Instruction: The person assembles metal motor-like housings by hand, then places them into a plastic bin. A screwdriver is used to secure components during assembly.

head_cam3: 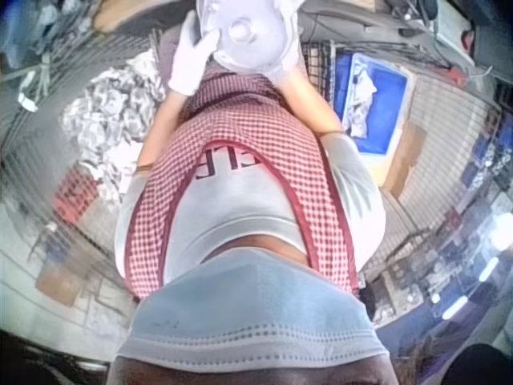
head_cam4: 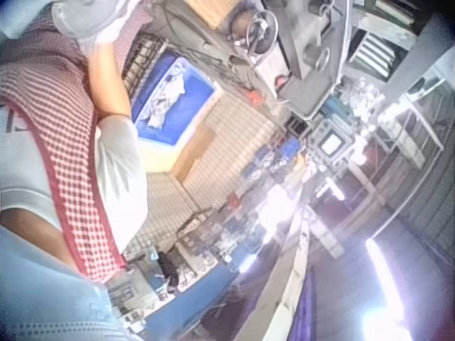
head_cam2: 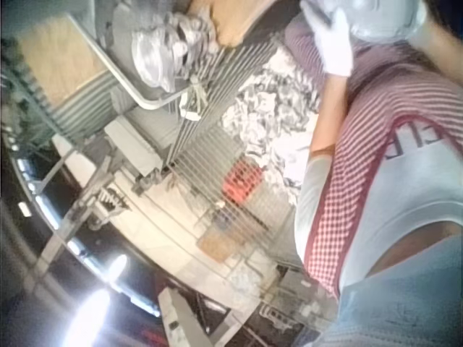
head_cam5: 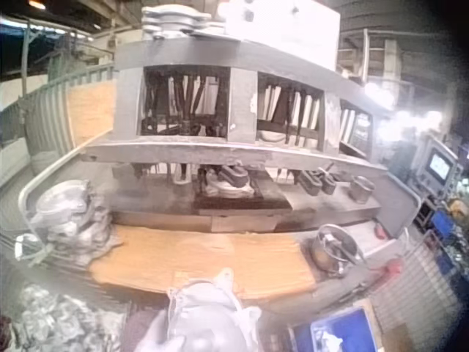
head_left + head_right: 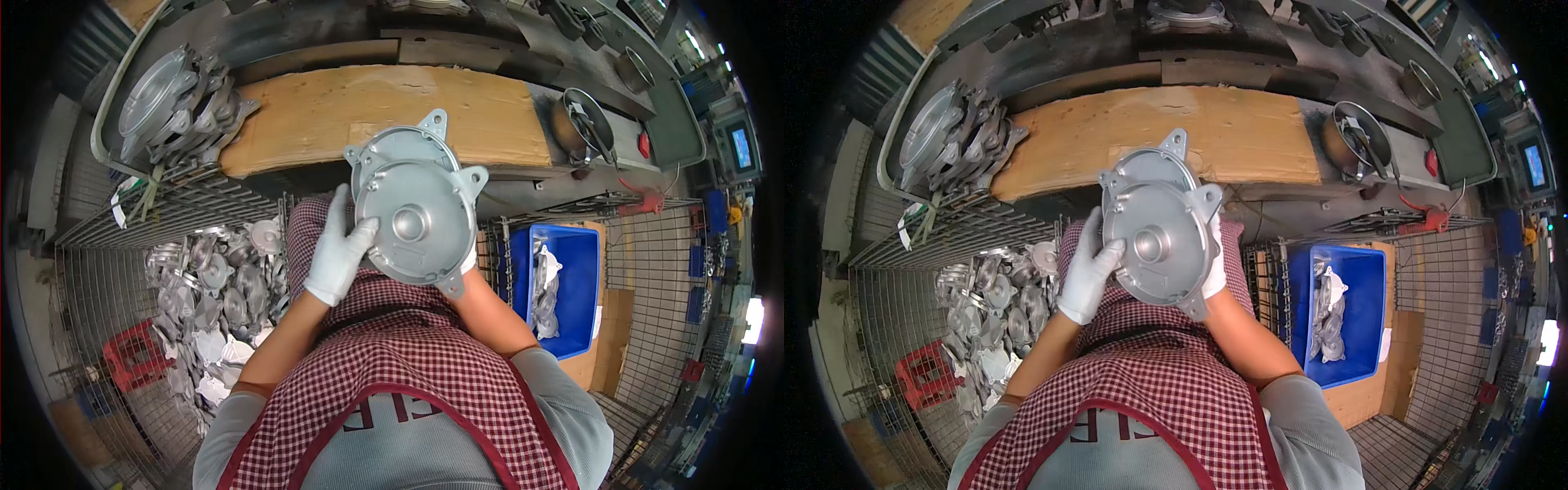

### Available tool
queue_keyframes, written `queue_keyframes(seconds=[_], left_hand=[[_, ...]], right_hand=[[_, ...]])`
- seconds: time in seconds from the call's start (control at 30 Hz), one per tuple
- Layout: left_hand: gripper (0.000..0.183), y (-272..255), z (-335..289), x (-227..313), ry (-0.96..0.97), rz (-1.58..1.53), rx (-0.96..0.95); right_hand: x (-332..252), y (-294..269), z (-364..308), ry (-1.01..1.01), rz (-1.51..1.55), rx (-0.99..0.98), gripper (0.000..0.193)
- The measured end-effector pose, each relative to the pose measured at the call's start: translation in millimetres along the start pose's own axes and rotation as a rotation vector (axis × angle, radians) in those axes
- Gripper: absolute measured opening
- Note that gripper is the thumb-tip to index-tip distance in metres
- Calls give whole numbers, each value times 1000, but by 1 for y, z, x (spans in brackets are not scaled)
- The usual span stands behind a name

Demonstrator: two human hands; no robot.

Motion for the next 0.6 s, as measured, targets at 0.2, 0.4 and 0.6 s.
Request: queue_keyframes(seconds=[0.2,0.4,0.6], left_hand=[[50,-27,-1,29,14,42,26],[40,-86,3,16,-122,-346,337],[35,-128,3,-6,-216,-480,408]], right_hand=[[-28,1,-4,-575,-1019,172,63],[-44,12,-15,-1012,-1912,198,64],[-49,15,-26,-996,-1864,247,67]])
Point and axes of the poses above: each hand's wrist, its own z-axis towards the middle knuckle, its own y-axis out of the palm, x = y × z, the point moved 4 cm from there along z, towards the middle knuckle, and after that the axes turned 8 degrees about x, right-handed, at the moved point
